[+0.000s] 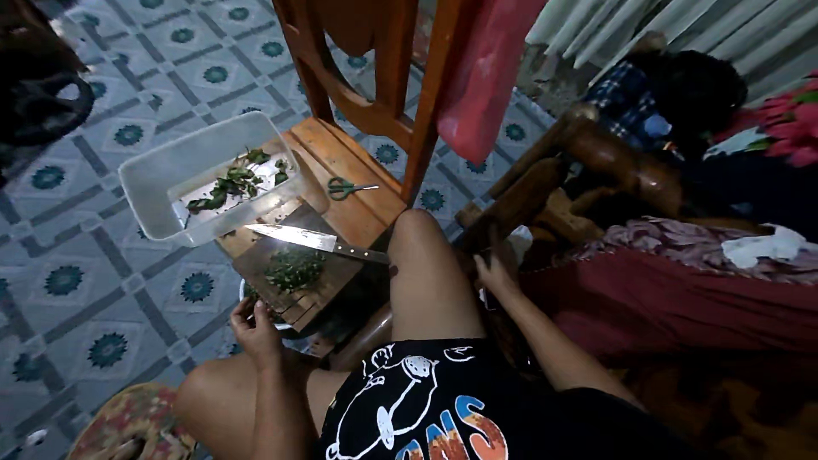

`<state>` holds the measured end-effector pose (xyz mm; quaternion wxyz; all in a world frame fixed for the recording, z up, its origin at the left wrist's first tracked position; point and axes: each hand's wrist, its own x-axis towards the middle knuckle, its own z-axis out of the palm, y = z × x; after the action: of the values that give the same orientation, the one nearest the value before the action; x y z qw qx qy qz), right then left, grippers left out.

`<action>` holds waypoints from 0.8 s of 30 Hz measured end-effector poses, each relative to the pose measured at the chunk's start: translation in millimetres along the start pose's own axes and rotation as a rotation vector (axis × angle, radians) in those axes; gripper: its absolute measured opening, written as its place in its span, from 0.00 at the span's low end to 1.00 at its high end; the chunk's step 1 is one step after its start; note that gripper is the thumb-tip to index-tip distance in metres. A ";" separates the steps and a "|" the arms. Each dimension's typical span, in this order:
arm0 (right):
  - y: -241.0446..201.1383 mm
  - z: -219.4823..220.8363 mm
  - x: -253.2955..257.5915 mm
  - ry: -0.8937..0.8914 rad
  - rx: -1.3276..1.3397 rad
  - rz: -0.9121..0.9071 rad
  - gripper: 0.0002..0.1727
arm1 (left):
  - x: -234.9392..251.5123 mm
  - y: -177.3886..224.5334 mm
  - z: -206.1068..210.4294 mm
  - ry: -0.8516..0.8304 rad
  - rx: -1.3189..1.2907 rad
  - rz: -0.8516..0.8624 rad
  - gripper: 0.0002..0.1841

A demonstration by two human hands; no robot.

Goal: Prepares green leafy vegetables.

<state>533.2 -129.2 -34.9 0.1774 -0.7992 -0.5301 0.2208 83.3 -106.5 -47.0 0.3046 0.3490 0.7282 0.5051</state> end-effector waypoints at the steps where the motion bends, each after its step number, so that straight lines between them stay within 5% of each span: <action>1: 14.9 -4.7 -12.1 -0.051 0.002 0.139 0.38 | 0.2 0.5 0.2 0.005 -0.010 -0.008 0.23; 6: 38.4 1.0 -37.3 -0.148 -0.101 0.404 0.55 | -0.4 2.6 3.1 -0.008 -0.020 -0.008 0.22; 13: 53.7 30.4 -32.7 0.051 -0.068 0.427 0.59 | -3.4 1.3 -1.5 0.006 -0.048 -0.022 0.23; 20: 61.7 25.1 -26.5 0.018 0.085 0.450 0.65 | -1.2 -5.5 -0.6 -0.014 -0.043 -0.005 0.23; 22: 67.7 21.8 -21.5 -0.047 0.254 0.503 0.55 | -2.2 -4.9 -0.7 -0.012 -0.046 -0.030 0.23; 24: 76.4 20.4 -8.8 -0.262 0.518 0.634 0.34 | -1.8 -6.2 -2.7 -0.019 -0.054 -0.051 0.24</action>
<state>577.9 -164.9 -90.1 0.2268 -0.8167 -0.2034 0.4901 81.0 -110.9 -51.9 0.3336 0.3269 0.7199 0.5134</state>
